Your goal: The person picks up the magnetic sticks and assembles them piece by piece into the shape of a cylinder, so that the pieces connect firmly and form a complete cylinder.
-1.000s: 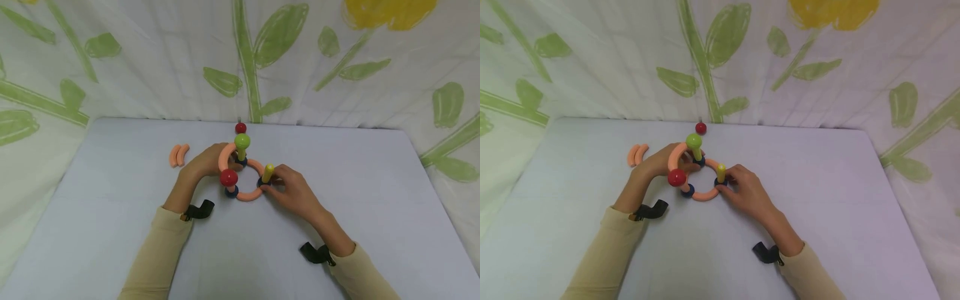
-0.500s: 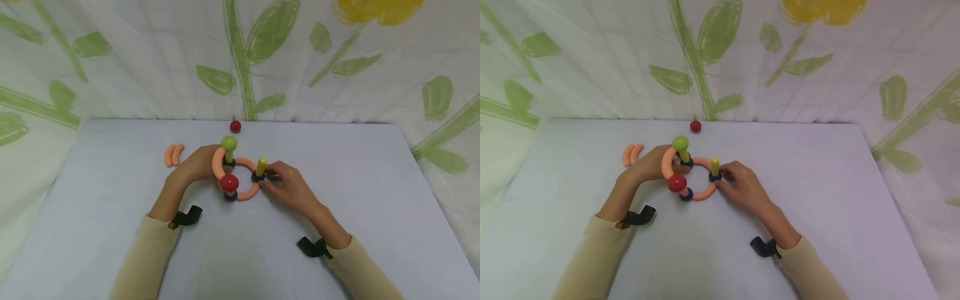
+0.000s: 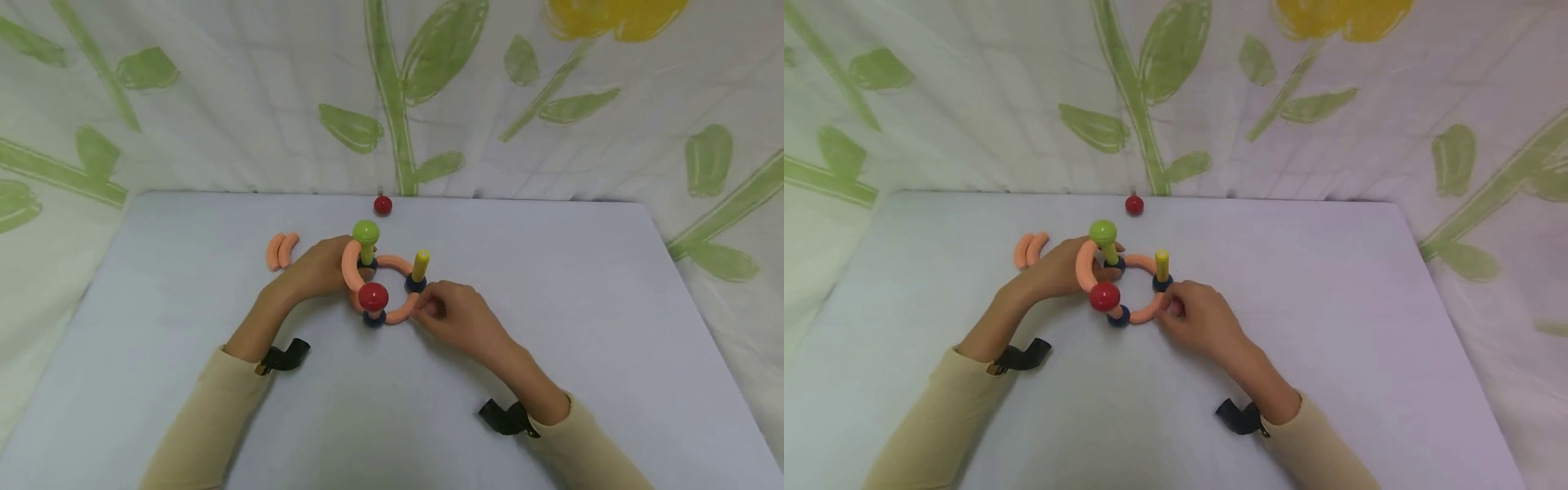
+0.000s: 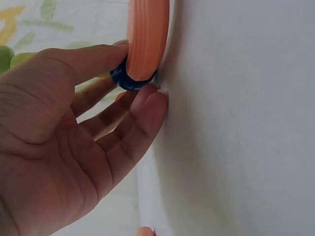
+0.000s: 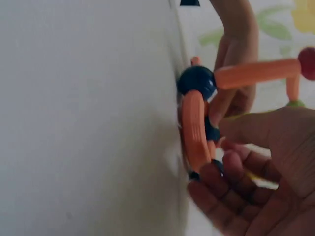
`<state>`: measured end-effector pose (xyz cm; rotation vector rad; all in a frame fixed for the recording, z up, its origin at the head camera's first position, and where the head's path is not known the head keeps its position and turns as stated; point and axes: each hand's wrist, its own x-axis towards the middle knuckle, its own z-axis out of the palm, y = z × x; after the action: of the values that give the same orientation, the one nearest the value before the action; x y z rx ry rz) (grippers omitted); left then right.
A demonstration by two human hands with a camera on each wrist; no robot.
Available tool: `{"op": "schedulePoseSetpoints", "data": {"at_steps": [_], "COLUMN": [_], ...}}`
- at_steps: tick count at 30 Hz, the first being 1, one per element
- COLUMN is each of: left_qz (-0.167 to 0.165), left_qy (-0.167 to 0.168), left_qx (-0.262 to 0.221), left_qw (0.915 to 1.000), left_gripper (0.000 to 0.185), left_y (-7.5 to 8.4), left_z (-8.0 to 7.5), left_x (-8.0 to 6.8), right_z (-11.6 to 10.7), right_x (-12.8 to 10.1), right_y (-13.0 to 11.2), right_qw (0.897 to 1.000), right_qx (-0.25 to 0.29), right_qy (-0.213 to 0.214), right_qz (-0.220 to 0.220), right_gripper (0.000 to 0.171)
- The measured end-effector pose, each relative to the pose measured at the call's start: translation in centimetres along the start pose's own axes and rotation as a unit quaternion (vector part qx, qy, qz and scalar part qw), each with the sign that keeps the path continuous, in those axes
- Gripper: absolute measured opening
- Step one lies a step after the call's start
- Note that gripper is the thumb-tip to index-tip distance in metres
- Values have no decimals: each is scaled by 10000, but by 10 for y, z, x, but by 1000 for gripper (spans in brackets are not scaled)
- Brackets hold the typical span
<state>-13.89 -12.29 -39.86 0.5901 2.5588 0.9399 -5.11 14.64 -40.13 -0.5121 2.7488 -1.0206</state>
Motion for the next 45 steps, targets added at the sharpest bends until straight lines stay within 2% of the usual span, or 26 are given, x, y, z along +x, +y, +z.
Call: {"op": "schedulePoseSetpoints", "data": {"at_steps": [4,7,12,17,26,32,38,45], "left_qz": [-63,-12,-53,-188,68,121,181,487], "left_qy": [32,92,186,230,335,401,389,462], "left_qx": [-130,-237,-418,-440,-252,-96,-131,-206], "left_qw": [9999,9997,9989,9986,9991,9991,9990,9975], "left_gripper": [22,19,18,24,19,26,29,35], "left_y": [-2,-2,0,-3,-10,-13,-16,-17], "left_z": [3,8,9,7,4,2,-1,-3], "left_x": [-4,-7,-9,-15,-26,-32,-40,-45], "right_z": [11,16,18,19,14,5,-3,-9], "right_x": [-5,-10,-11,-8,1,11,23,32], "right_y": [-7,-8,-6,-2,8,17,25,27], "right_qw": [9965,9931,9936,9946,9942,9926,9919,9905], "right_qx": [37,-168,-506,-523,-449,-395,-77,-18], "right_qy": [-374,-573,-330,-46,40,-93,-394,-633], "right_qz": [-747,-1006,-950,-898,-971,-1145,-1207,-1222], "right_gripper": [25,35,32,25,24,26,25,22]}}
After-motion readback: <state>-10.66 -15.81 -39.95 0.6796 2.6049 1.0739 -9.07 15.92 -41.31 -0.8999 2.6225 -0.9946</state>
